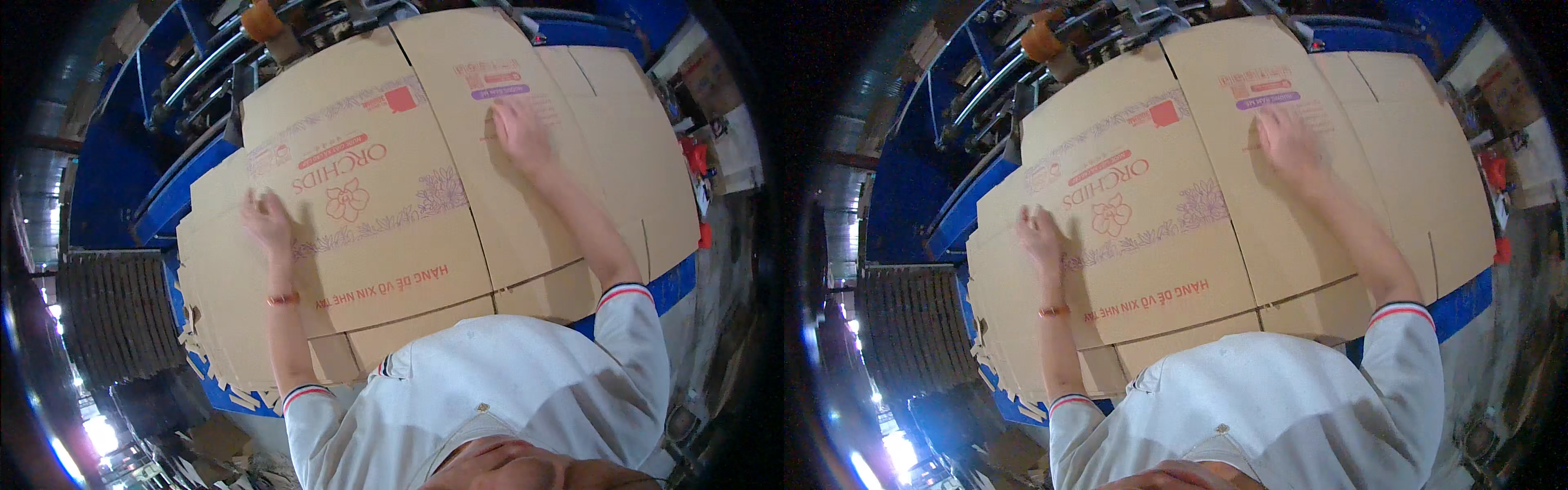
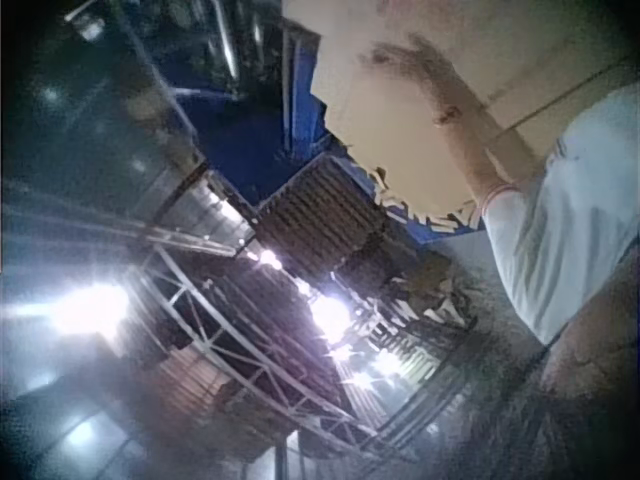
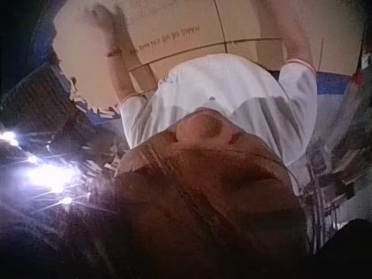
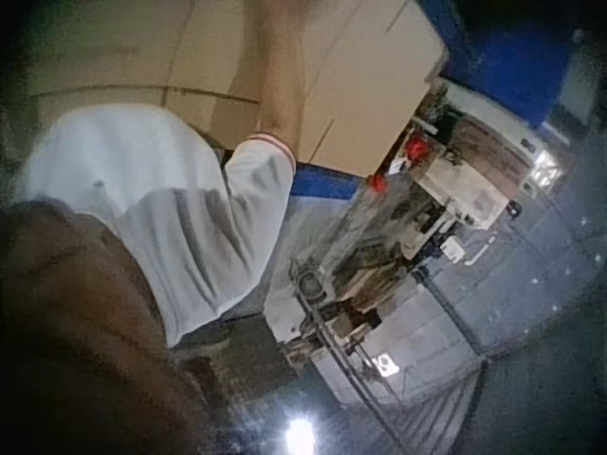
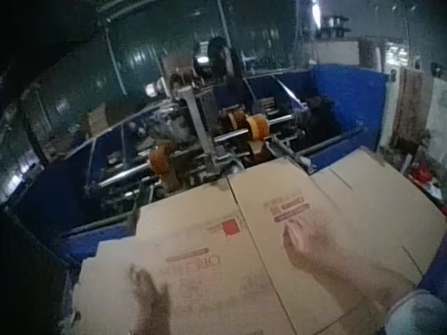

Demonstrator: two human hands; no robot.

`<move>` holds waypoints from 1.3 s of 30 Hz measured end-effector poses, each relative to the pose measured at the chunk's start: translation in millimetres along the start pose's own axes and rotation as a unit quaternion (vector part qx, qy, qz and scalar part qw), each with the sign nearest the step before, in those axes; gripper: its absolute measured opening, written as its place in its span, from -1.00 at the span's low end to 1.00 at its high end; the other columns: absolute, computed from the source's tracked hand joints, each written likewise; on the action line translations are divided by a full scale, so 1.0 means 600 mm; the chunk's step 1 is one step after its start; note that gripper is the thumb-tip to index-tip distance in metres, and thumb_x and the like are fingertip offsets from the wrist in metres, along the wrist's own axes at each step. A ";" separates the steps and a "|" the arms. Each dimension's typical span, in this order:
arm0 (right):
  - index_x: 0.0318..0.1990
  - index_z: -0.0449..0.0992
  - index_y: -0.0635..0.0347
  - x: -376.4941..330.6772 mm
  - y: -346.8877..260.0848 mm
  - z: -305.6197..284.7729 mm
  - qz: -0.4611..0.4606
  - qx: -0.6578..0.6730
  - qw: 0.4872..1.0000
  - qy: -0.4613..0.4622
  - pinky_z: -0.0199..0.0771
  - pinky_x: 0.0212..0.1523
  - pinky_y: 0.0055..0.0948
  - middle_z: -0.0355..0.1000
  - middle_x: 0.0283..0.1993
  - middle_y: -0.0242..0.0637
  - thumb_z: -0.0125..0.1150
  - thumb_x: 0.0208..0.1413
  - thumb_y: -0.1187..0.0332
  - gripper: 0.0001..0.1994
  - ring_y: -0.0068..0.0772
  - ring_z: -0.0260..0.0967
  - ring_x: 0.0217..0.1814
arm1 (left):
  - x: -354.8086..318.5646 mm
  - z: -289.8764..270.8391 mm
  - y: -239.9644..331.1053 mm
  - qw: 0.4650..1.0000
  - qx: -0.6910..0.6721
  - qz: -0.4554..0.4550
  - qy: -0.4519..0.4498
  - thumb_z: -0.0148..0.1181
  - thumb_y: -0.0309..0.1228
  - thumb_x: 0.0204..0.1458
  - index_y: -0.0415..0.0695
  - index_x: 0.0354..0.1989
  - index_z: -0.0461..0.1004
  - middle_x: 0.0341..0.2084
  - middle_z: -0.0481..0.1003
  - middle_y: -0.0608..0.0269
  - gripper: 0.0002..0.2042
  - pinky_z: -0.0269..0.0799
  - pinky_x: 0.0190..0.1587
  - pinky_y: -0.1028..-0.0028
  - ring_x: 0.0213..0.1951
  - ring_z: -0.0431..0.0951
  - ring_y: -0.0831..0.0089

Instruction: The person repeatedly picks up flat cardboard sheets from a conveyor, aligns them, and stacks them into a growing pile. The sheets are handled one at a time and placed on top of the previous ones.

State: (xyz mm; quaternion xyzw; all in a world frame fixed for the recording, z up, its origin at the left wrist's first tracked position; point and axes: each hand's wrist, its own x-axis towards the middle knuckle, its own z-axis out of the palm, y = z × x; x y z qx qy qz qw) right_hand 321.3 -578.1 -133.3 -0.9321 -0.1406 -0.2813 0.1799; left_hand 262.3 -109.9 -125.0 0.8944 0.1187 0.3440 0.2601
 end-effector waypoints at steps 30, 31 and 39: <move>0.32 0.17 0.03 0.104 -0.007 0.023 -0.186 -0.204 0.957 -0.094 -0.06 0.34 0.00 0.09 0.38 -0.23 -0.14 0.16 -0.19 -0.32 -0.11 -0.06 0.43 | 0.010 0.041 0.093 0.956 0.074 0.268 -0.098 0.13 0.07 -0.02 0.15 0.17 0.29 0.17 0.26 0.19 -0.43 0.02 0.24 -0.07 0.20 0.25 0.17; 0.31 0.17 0.05 0.124 -0.007 0.021 -0.131 -0.262 0.951 -0.094 -0.08 0.35 -0.03 0.09 0.37 -0.23 -0.15 0.18 -0.17 -0.34 -0.10 -0.06 0.43 | 0.020 0.045 0.078 0.975 0.059 0.212 -0.045 0.13 0.05 0.00 0.13 0.18 0.29 0.17 0.26 0.18 -0.44 0.03 0.24 -0.04 0.20 0.25 0.16; 0.18 0.29 0.26 0.017 0.100 0.039 -0.020 -0.145 0.989 -0.008 0.01 0.31 -0.07 0.10 0.31 0.08 -0.03 0.21 0.10 -0.51 0.09 -0.03 0.36 | -0.010 -0.265 -0.370 0.929 0.254 -0.184 0.199 0.07 -0.03 0.07 -0.20 0.20 0.22 0.25 0.11 -0.10 -0.38 -0.03 0.28 0.18 0.28 0.10 0.08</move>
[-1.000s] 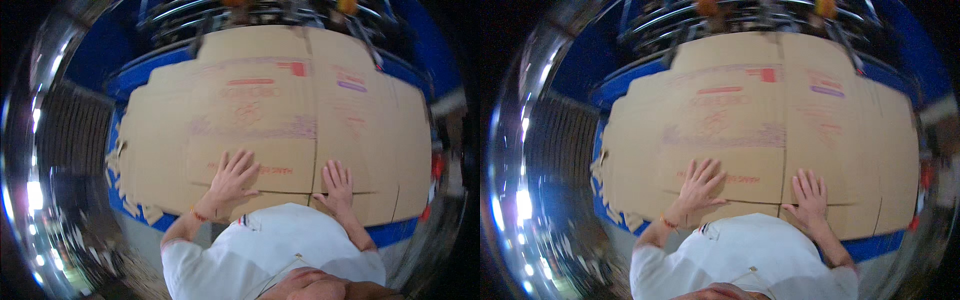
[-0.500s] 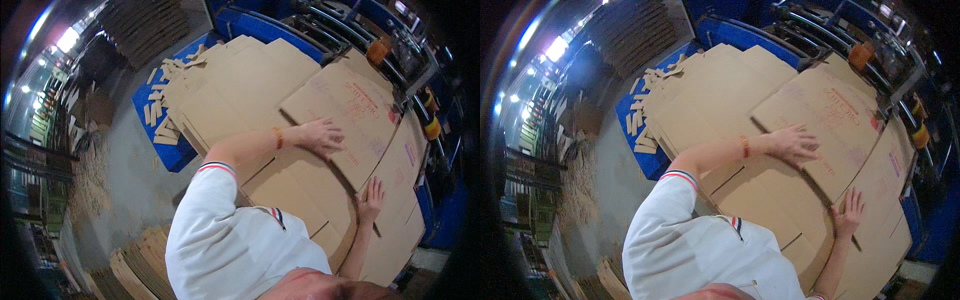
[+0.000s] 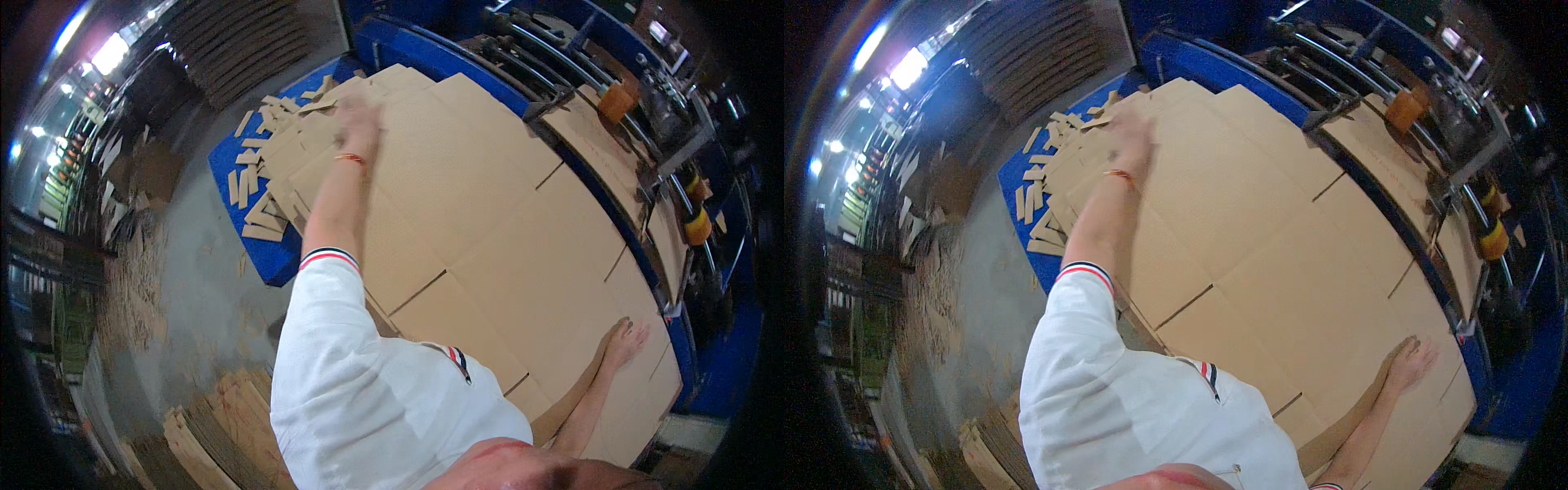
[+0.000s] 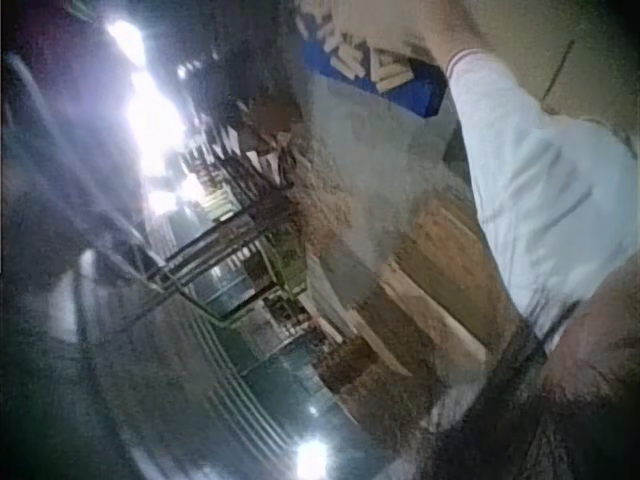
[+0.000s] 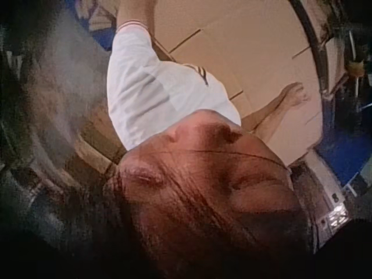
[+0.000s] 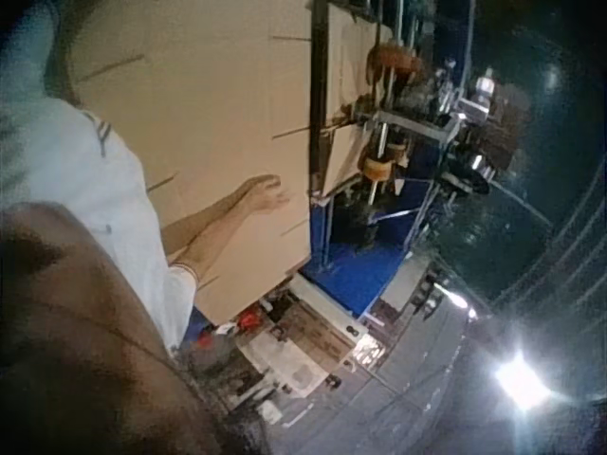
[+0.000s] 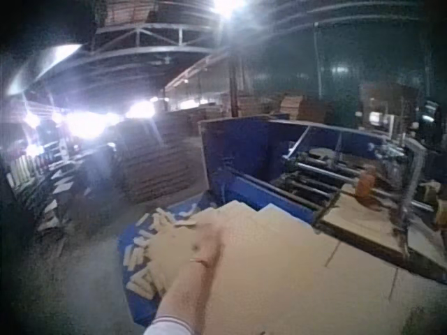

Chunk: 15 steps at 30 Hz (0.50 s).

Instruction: The person repeatedly picks up flat cardboard sheets from a conveyor, aligns them, and stacks them into a growing pile. The sheets are handled one at a time and placed on top of the previous ones.

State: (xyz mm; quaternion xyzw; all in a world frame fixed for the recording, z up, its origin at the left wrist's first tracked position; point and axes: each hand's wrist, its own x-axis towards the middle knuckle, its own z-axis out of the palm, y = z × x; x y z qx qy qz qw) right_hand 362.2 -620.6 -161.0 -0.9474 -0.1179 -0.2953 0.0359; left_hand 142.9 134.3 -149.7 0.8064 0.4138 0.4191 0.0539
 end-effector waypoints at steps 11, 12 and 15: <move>-0.06 0.49 0.24 0.003 -0.030 -0.026 0.024 0.012 1.000 -0.012 0.17 0.23 -0.11 0.24 0.22 0.01 0.04 0.16 0.27 -0.71 0.03 0.12 0.26 | -0.006 -0.102 -0.052 0.976 0.096 -0.102 -0.169 0.16 0.16 -0.10 -0.19 -0.13 0.50 -0.18 0.52 -0.07 -0.39 0.36 0.02 0.16 -0.08 0.48 0.00; -0.07 0.49 0.23 0.004 -0.034 -0.031 0.027 0.015 1.000 -0.007 0.17 0.23 -0.12 0.24 0.21 0.00 0.04 0.16 0.27 -0.71 0.03 0.12 0.27 | -0.008 -0.100 -0.053 0.980 0.109 -0.075 -0.151 0.17 0.16 -0.11 -0.19 -0.14 0.50 -0.20 0.52 -0.05 -0.39 0.36 0.00 0.15 -0.09 0.49 0.01; -0.07 0.50 0.22 -0.007 -0.033 -0.045 0.043 0.017 0.999 -0.009 0.17 0.24 -0.13 0.24 0.22 -0.01 0.04 0.16 0.27 -0.72 0.02 0.11 0.28 | -0.007 -0.107 -0.041 0.977 0.163 0.003 -0.138 0.19 0.15 -0.12 -0.20 -0.12 0.49 -0.26 0.53 -0.01 -0.38 0.40 -0.07 0.13 -0.10 0.50 0.05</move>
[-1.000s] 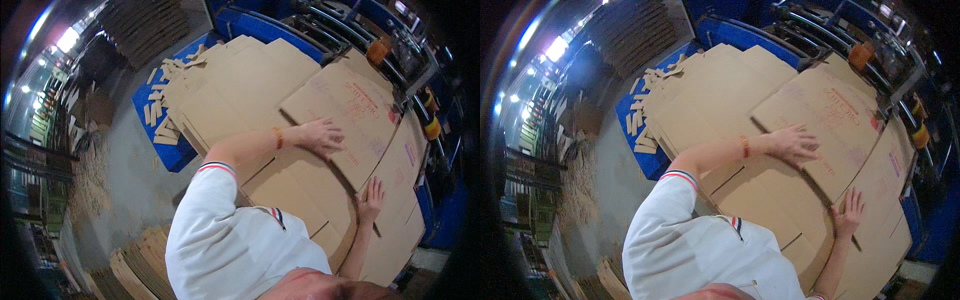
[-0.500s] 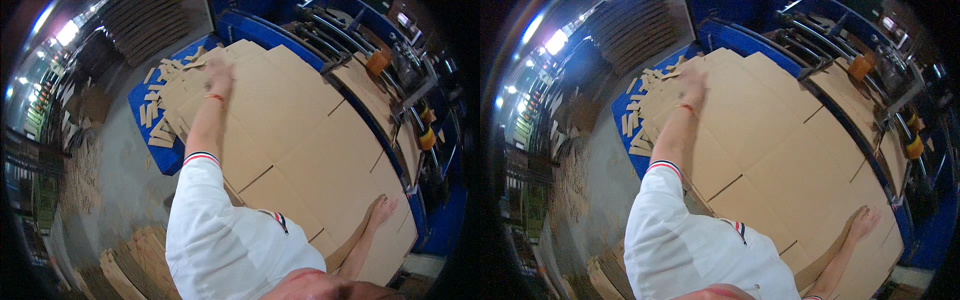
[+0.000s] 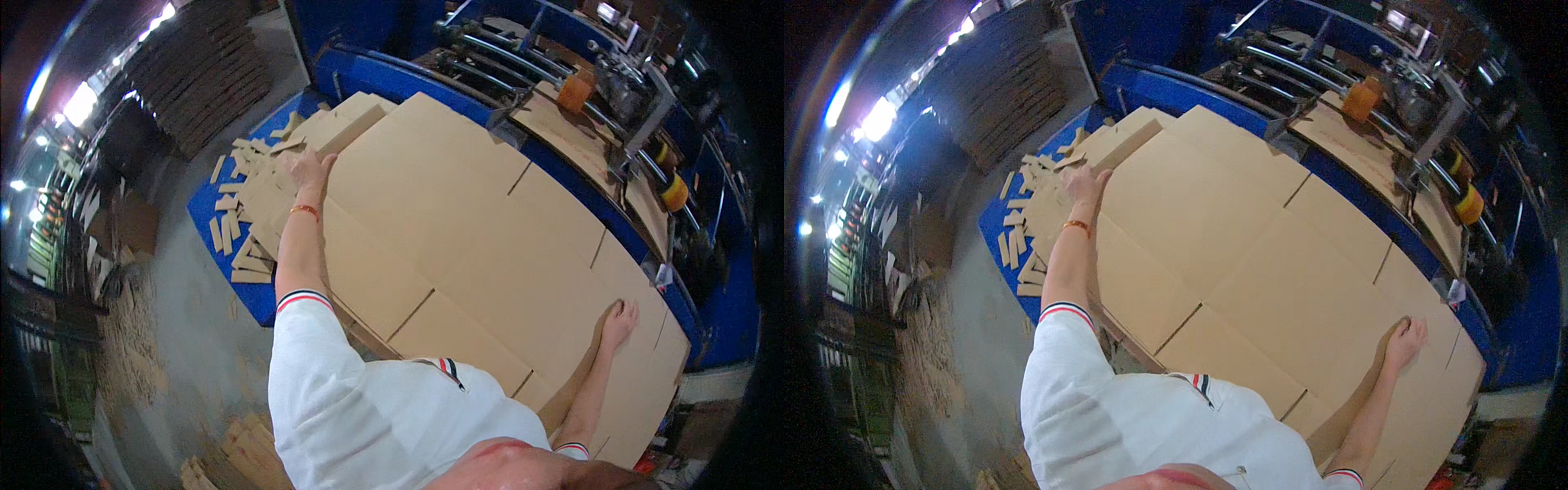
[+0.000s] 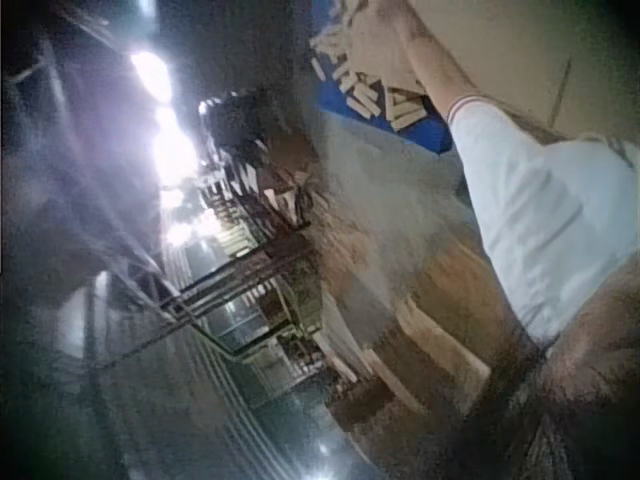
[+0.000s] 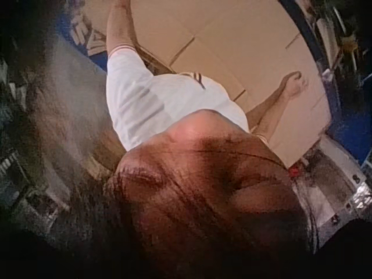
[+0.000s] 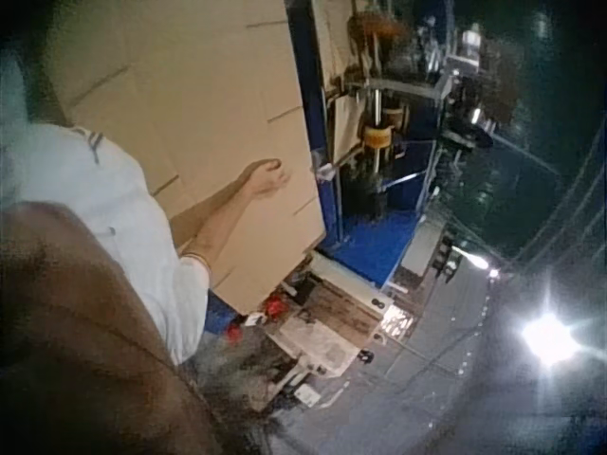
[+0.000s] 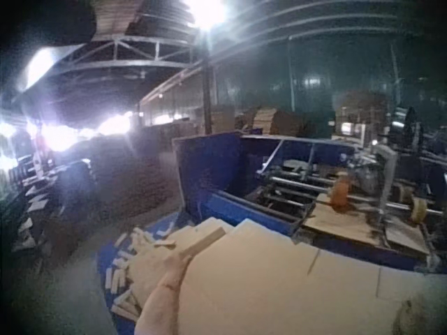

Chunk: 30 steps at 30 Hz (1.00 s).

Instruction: The person repeatedly picks up flat cardboard sheets from a conveyor, aligns them, and stacks them into a growing pile. The sheets are handled one at a time and placed on top of the previous ones.

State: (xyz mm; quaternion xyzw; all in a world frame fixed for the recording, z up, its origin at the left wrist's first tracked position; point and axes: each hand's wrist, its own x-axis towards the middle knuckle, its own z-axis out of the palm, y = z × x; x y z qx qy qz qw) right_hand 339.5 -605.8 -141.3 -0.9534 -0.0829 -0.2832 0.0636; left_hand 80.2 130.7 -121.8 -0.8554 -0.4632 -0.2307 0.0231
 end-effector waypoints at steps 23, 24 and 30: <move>0.18 0.28 0.29 -0.587 0.388 -0.229 0.586 0.059 0.794 0.148 0.16 0.23 -0.18 0.24 0.22 -0.05 0.09 0.12 0.03 -0.41 -0.05 0.11 0.29 | -0.343 -0.303 -0.026 0.839 -0.519 0.020 -0.165 0.37 -0.42 -0.17 -0.15 0.27 0.13 0.18 0.22 0.14 -0.24 0.17 0.20 0.24 0.18 0.22 0.34; 0.17 0.29 0.28 -0.589 0.390 -0.252 0.653 0.231 0.697 0.185 0.20 0.21 -0.23 0.27 0.20 -0.09 0.10 0.11 0.03 -0.41 -0.12 0.13 0.28 | -0.321 -0.327 -0.013 0.838 -0.515 0.050 -0.171 0.34 -0.46 -0.15 -0.16 0.25 0.15 0.13 0.27 0.16 -0.28 0.21 0.16 0.30 0.13 0.27 0.37; 0.17 0.31 0.21 -0.636 0.433 -0.314 0.549 0.631 0.462 0.295 0.31 0.10 -0.41 0.36 0.12 -0.31 0.03 0.19 0.17 -0.55 -0.37 0.26 0.17 | -0.148 -0.371 0.056 0.803 -0.572 0.079 -0.149 0.28 -0.49 -0.06 -0.23 0.09 0.27 -0.13 0.41 0.19 -0.50 0.38 -0.20 0.51 -0.18 0.42 0.48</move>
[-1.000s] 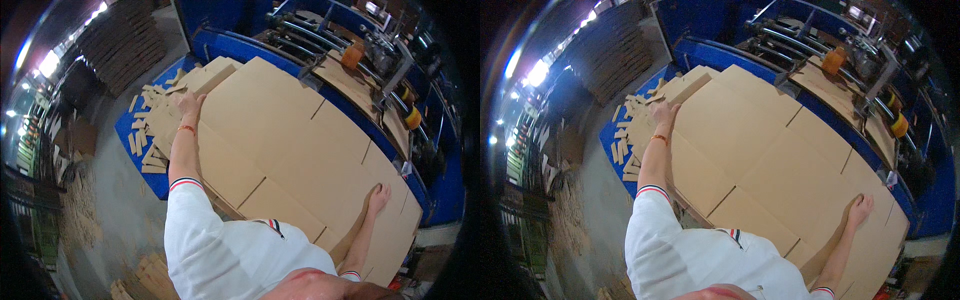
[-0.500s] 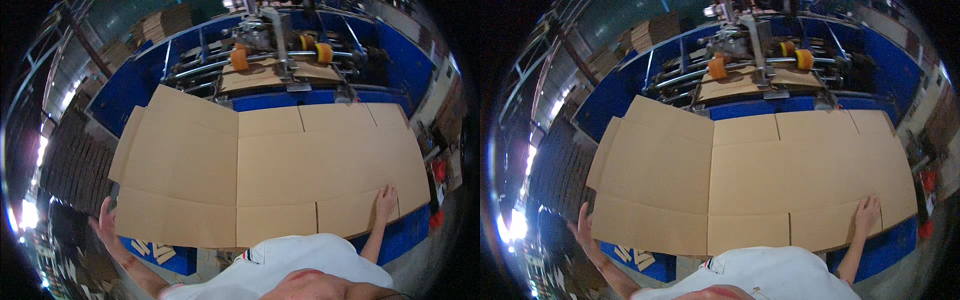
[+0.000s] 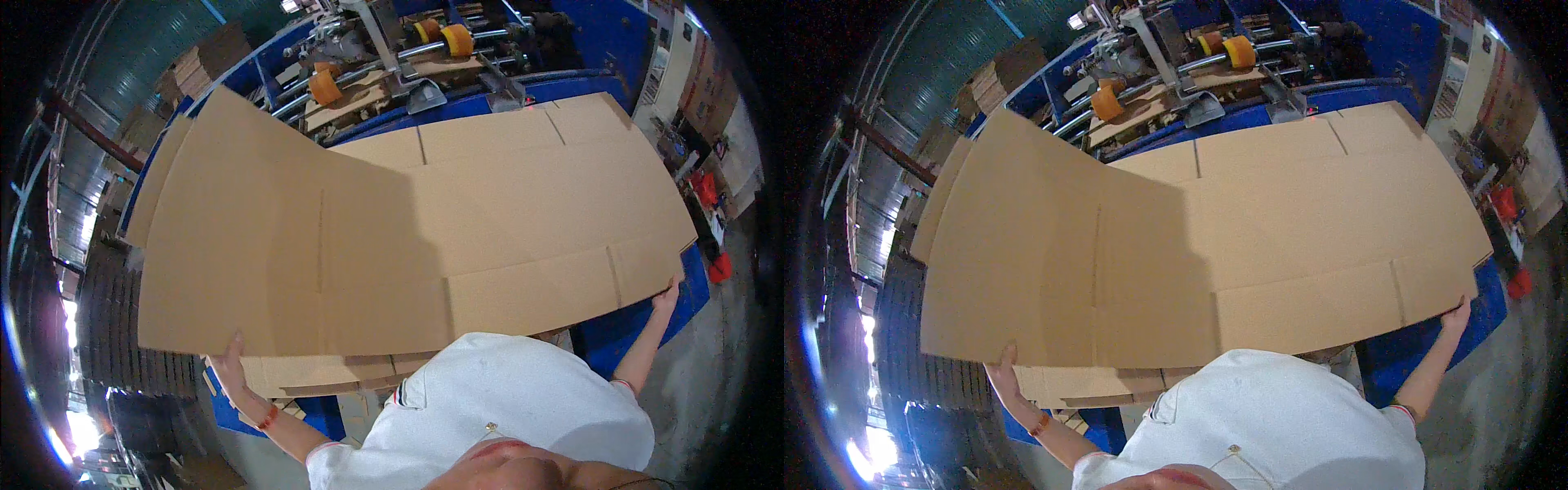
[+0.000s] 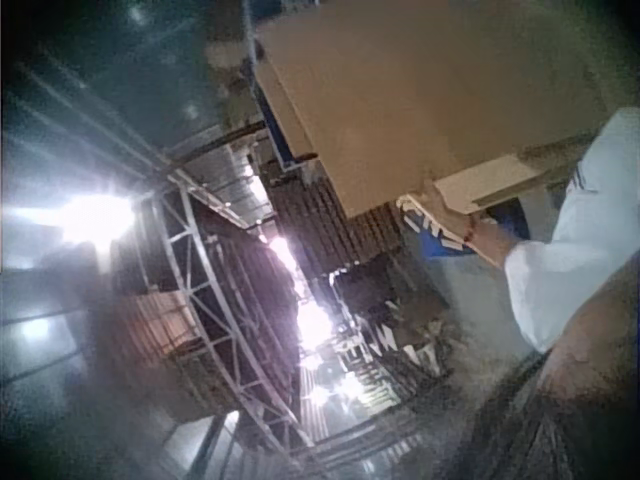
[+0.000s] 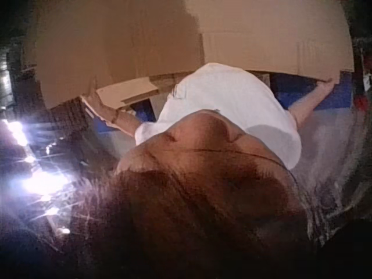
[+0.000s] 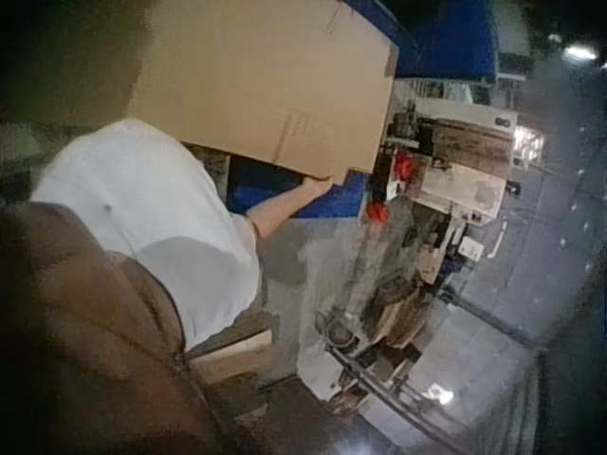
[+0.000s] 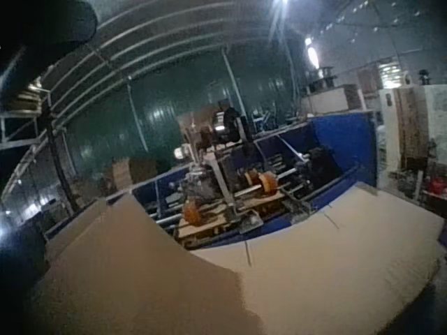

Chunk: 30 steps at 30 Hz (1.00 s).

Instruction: The person repeatedly picks up flat cardboard sheets from a conveyor, aligns them, and stacks them into a growing pile. The sheets are handled one at a time and placed on top of the previous ones.

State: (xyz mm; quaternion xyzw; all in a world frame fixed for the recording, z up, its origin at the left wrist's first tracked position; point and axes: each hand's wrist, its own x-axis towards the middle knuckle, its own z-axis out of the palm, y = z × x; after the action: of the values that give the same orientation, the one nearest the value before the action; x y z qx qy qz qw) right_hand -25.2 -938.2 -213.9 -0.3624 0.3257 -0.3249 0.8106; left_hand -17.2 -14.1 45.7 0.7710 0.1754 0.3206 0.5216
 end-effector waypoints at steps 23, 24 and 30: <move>0.07 0.41 0.38 -0.335 0.093 0.518 -0.569 -0.323 0.671 -0.349 0.42 0.05 -0.35 0.44 0.05 0.02 0.14 0.06 0.49 -0.62 -0.13 0.44 0.08 | -0.120 0.313 -0.030 0.959 0.083 0.233 -0.136 0.07 -0.69 -0.11 -0.25 0.17 0.33 0.11 0.35 -0.14 -0.46 0.37 0.07 0.37 0.06 0.47 0.18; 0.05 0.42 0.36 -0.345 0.097 0.518 -0.588 -0.338 0.633 -0.373 0.43 0.05 -0.33 0.43 0.06 0.02 0.17 0.06 0.45 -0.63 -0.11 0.43 0.09 | -0.131 0.317 -0.046 0.949 0.091 0.238 -0.184 0.11 -0.68 -0.16 -0.26 0.14 0.36 0.12 0.35 -0.11 -0.46 0.24 0.20 0.28 0.20 0.33 0.11; -0.10 0.50 0.23 -0.401 0.169 0.492 -0.638 -0.429 0.418 -0.483 0.45 0.05 -0.19 0.45 0.01 -0.06 0.29 -0.10 0.24 -0.61 -0.06 0.43 0.05 | -0.206 0.372 -0.070 0.787 0.287 0.332 -0.434 0.07 -0.70 -0.24 0.07 0.17 0.37 0.23 0.25 0.15 -0.33 -0.06 0.32 -0.04 0.28 0.15 -0.05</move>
State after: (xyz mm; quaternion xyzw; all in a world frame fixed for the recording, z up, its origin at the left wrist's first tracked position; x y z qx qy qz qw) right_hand 90.9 -590.4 -69.5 -0.8645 -0.3470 -0.3381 0.1336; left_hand 46.2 -226.8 -87.5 0.9537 -0.2521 0.0408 0.1588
